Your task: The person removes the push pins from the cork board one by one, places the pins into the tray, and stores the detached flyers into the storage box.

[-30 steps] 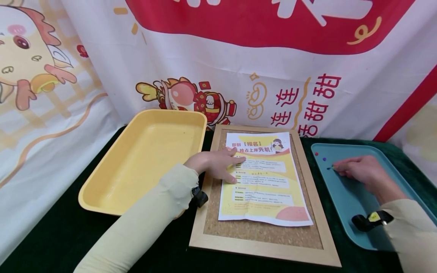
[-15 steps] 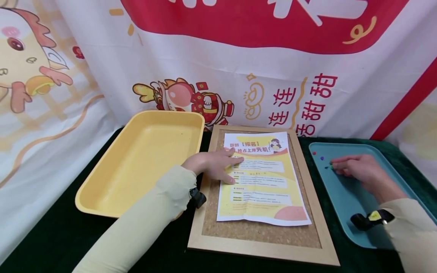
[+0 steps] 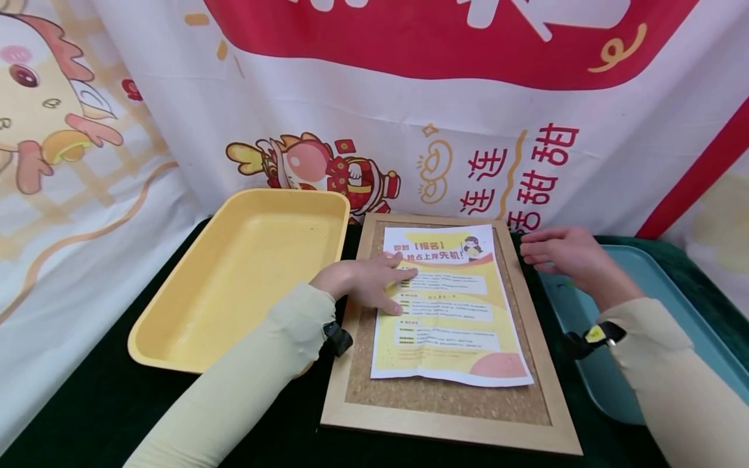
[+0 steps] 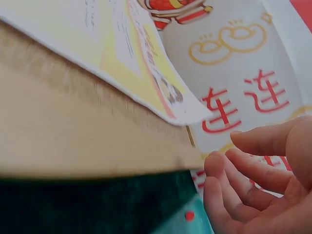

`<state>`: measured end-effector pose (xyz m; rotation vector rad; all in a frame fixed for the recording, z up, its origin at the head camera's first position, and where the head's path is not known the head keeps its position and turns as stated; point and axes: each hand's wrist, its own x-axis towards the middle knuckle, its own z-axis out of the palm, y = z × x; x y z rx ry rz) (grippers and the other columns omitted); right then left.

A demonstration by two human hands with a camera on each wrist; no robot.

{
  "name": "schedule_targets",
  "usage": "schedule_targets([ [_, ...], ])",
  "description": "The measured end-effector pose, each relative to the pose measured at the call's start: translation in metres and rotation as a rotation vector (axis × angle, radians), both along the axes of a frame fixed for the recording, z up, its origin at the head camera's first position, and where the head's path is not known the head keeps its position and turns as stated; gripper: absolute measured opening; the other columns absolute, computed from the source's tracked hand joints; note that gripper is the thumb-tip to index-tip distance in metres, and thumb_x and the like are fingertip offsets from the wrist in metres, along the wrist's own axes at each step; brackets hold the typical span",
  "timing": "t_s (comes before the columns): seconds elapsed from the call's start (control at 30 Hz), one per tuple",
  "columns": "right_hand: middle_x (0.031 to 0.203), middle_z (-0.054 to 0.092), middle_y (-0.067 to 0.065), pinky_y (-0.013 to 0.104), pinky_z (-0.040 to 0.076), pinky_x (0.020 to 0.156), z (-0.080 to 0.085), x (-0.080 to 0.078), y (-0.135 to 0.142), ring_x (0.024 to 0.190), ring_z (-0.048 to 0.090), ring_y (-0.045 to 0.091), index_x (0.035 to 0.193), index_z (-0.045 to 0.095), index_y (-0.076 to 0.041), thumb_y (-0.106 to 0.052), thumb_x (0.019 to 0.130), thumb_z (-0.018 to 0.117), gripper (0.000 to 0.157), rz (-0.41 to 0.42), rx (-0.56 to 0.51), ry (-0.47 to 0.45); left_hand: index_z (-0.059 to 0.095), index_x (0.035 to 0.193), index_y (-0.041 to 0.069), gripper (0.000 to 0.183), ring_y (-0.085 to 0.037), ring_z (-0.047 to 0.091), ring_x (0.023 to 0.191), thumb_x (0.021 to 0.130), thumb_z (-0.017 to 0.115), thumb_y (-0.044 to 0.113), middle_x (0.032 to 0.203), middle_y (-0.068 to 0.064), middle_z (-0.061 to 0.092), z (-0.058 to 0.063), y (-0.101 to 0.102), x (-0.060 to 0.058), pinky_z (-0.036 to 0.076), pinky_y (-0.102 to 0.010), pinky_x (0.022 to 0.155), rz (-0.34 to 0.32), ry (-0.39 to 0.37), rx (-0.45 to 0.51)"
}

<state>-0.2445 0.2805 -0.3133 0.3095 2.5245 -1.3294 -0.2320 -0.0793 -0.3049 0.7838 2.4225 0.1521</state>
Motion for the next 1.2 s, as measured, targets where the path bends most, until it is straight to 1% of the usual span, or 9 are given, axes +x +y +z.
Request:
schedule_targets([
  [0.07,0.157,0.050,0.023,0.050,0.051,0.115,0.001,-0.005,-0.010,0.134,0.059,0.036,0.159,0.047,-0.005,-0.038,0.107,0.063,0.063,0.008,-0.015,0.013,0.020,0.171,0.029,0.081,-0.031,-0.005,0.169,0.105,0.065,0.045,0.181,-0.009,-0.001,0.000,0.000,0.000,0.009,-0.050,0.136,-0.001,0.000,0.000],
  [0.17,0.159,0.048,0.023,0.047,0.053,0.114,0.000,-0.012,-0.021,0.135,0.060,0.036,0.159,0.047,-0.004,-0.030,0.108,0.063,0.060,0.005,-0.045,0.027,0.020,0.171,0.029,0.081,-0.031,-0.004,0.168,0.105,0.065,0.045,0.181,-0.009,-0.002,0.000,-0.001,0.000,0.009,-0.050,0.136,-0.001,0.001,0.004],
  [0.37,0.162,0.045,0.024,0.042,0.055,0.110,-0.001,-0.019,-0.033,0.133,0.061,0.033,0.161,0.045,-0.005,-0.022,0.108,0.063,0.059,-0.014,-0.084,0.033,0.020,0.171,0.030,0.081,-0.031,-0.004,0.169,0.105,0.064,0.045,0.181,-0.009,-0.001,0.000,-0.001,0.000,0.008,-0.050,0.136,0.000,0.001,0.004],
  [0.5,0.161,0.048,0.023,0.042,0.054,0.111,-0.004,-0.021,-0.037,0.134,0.060,0.032,0.160,0.046,-0.006,-0.021,0.106,0.065,0.059,-0.012,-0.094,0.013,0.020,0.171,0.030,0.081,-0.031,-0.004,0.169,0.105,0.064,0.046,0.181,-0.009,-0.002,0.000,-0.001,0.000,0.008,-0.051,0.136,-0.002,0.002,0.002],
  [0.77,0.164,0.047,0.019,0.031,0.058,0.103,-0.010,-0.019,-0.036,0.136,0.056,0.030,0.159,0.050,-0.010,-0.027,0.105,0.069,0.059,-0.006,-0.089,-0.016,0.019,0.171,0.030,0.082,-0.032,-0.004,0.169,0.105,0.063,0.048,0.181,-0.009,-0.003,0.000,0.000,-0.001,0.009,-0.051,0.136,-0.014,0.000,-0.007],
  [0.87,0.162,0.049,0.020,0.032,0.059,0.102,-0.011,-0.017,-0.035,0.130,0.062,0.025,0.158,0.051,-0.010,-0.026,0.105,0.069,0.058,-0.012,-0.097,-0.024,0.019,0.171,0.030,0.082,-0.032,-0.004,0.168,0.105,0.063,0.047,0.181,-0.009,-0.004,0.000,0.000,-0.001,0.009,-0.052,0.136,-0.016,-0.001,-0.006],
  [1.0,0.158,0.055,0.023,0.033,0.061,0.096,-0.012,-0.016,-0.035,0.108,0.075,0.012,0.156,0.053,-0.006,-0.019,0.105,0.069,0.055,-0.019,-0.158,-0.062,0.019,0.171,0.030,0.082,-0.032,-0.004,0.168,0.105,0.064,0.046,0.181,-0.009,-0.003,0.001,0.000,0.000,0.009,-0.052,0.136,-0.009,-0.001,-0.004],
  [1.1,0.157,0.055,0.025,0.031,0.062,0.093,-0.014,-0.017,-0.035,0.094,0.077,0.005,0.155,0.053,-0.004,-0.016,0.104,0.069,0.055,-0.032,-0.191,-0.094,0.019,0.171,0.030,0.081,-0.031,-0.004,0.169,0.105,0.064,0.045,0.181,-0.009,-0.003,0.000,0.000,0.000,0.009,-0.051,0.136,-0.008,0.002,-0.003],
  [1.2,0.156,0.056,0.023,0.026,0.062,0.090,-0.018,-0.018,-0.034,0.087,0.076,0.003,0.155,0.053,-0.004,-0.018,0.104,0.070,0.056,-0.060,-0.201,-0.119,0.020,0.171,0.029,0.081,-0.032,-0.004,0.169,0.105,0.064,0.045,0.181,-0.010,-0.002,0.000,0.000,0.000,0.009,-0.051,0.136,-0.009,0.005,-0.001],
])
